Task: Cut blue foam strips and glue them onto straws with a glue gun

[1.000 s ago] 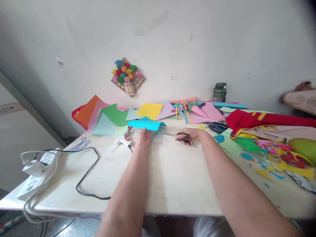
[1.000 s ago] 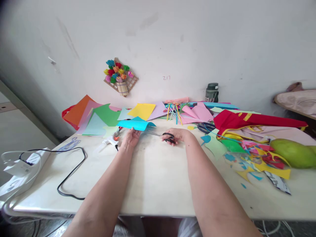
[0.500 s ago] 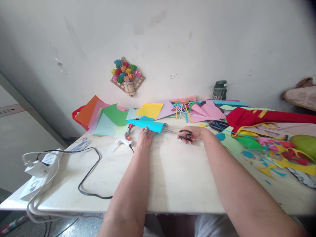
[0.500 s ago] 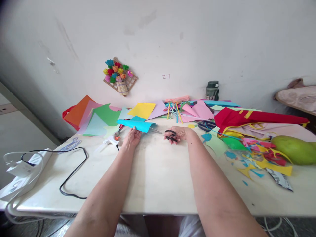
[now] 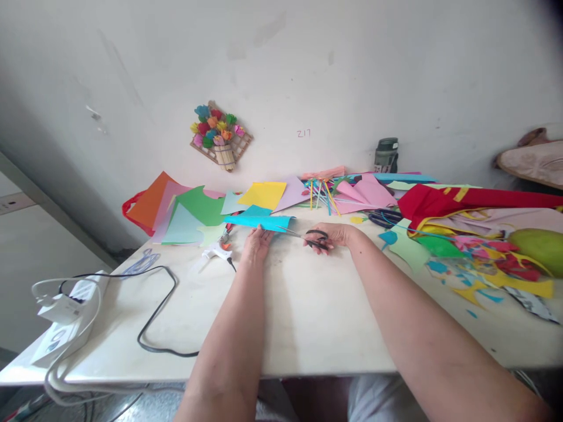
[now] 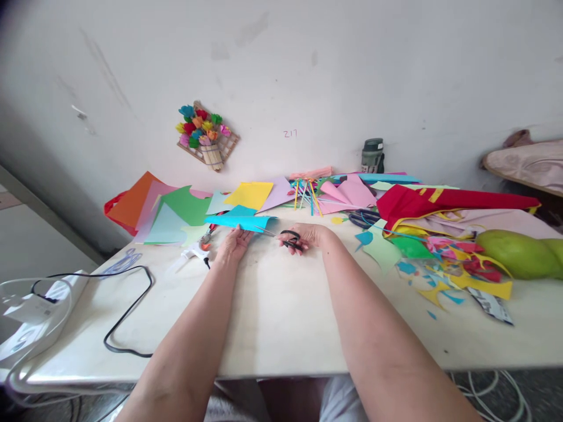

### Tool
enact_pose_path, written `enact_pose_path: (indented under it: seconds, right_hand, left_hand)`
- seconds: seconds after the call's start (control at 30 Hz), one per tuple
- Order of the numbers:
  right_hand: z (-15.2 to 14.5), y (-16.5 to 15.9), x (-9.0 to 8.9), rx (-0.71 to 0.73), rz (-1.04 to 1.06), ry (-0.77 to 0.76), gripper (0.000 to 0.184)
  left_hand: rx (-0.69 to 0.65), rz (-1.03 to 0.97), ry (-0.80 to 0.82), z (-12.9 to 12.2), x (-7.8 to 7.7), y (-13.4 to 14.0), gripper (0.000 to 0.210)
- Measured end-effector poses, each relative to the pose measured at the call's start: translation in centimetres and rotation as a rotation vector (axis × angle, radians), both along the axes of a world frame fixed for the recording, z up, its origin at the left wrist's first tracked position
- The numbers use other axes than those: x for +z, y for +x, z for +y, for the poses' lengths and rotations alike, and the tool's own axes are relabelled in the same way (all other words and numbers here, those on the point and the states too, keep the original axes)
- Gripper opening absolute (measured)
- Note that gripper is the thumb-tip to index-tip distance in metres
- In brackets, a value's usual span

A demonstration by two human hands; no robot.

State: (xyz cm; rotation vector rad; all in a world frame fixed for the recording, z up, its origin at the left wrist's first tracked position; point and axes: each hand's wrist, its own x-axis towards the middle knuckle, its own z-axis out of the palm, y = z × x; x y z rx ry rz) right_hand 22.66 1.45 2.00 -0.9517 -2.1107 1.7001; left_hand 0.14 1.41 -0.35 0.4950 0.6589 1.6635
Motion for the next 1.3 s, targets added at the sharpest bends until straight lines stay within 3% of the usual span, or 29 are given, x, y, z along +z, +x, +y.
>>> enact_pose_path:
  seconds: [0.33,0.67,1.3]
  right_hand:
    - [-0.33,-0.55,0.38,-0.044,-0.05,0.012,0.036]
    - [-0.43,-0.88,0.38,-0.076,-0.043,-0.02,0.039]
    - [-0.18,-0.98,0.13,-0.094,-0.006,-0.036,0.037]
  left_hand:
    - [-0.084,0.052,0.056,0.22,-0.32,-0.16,0.006]
    - [-0.077,0.06,0.011,-0.38,0.43,0.29,0.006]
    - [-0.071,0.063,0.046,-0.21,0.11,0.24,0.007]
